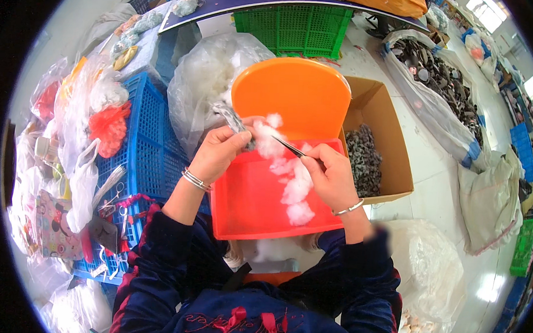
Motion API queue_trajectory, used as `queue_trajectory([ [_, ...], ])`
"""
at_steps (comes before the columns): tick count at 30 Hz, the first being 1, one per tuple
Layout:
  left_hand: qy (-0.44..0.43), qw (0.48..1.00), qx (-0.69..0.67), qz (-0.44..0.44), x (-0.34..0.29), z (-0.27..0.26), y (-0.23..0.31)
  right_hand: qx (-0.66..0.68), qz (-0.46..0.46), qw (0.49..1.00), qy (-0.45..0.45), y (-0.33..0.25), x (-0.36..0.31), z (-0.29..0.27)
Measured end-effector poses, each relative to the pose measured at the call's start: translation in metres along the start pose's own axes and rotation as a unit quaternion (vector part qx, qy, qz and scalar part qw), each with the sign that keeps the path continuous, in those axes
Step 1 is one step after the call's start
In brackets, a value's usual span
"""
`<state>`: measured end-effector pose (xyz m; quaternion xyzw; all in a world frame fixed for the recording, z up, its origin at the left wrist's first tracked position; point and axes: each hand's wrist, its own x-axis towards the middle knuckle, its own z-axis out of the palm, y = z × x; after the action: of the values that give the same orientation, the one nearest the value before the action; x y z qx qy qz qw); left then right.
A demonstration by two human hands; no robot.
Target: The person uses scissors to cut a patterned fabric tube and then stuffs it with white cotton-like material. The person repeatedly cuts and stuffs multiple fabric pieces, placing the finished stuffed items into a red tray.
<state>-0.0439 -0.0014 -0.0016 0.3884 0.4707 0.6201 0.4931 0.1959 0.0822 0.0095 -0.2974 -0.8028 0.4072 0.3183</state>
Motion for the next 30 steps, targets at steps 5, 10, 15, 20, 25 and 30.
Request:
queue_trajectory([
  [5, 0.051, 0.996, -0.044, -0.050, 0.001, -0.003, 0.001, 0.048, 0.008, 0.999, -0.011, -0.005, -0.002, 0.006],
  [10, 0.052, 0.997, -0.018, -0.061, -0.004, 0.009, 0.000, 0.012, 0.000, 1.000, -0.026, -0.006, -0.002, 0.012],
  [15, 0.052, 0.997, 0.011, -0.060, -0.006, 0.014, 0.003, 0.017, 0.013, 0.999, -0.025, -0.009, -0.002, 0.014],
  [20, 0.027, 0.998, 0.053, -0.035, -0.007, 0.019, 0.000, 0.029, 0.014, 0.999, -0.032, -0.008, -0.003, 0.017],
  [25, 0.019, 0.998, 0.035, -0.043, -0.013, 0.033, -0.014, 0.214, 0.120, 0.968, -0.049, -0.002, -0.010, 0.030],
  [30, 0.007, 0.998, 0.030, -0.050, -0.014, 0.039, -0.017, 0.258, 0.146, 0.954, -0.043, -0.004, -0.011, 0.034],
])
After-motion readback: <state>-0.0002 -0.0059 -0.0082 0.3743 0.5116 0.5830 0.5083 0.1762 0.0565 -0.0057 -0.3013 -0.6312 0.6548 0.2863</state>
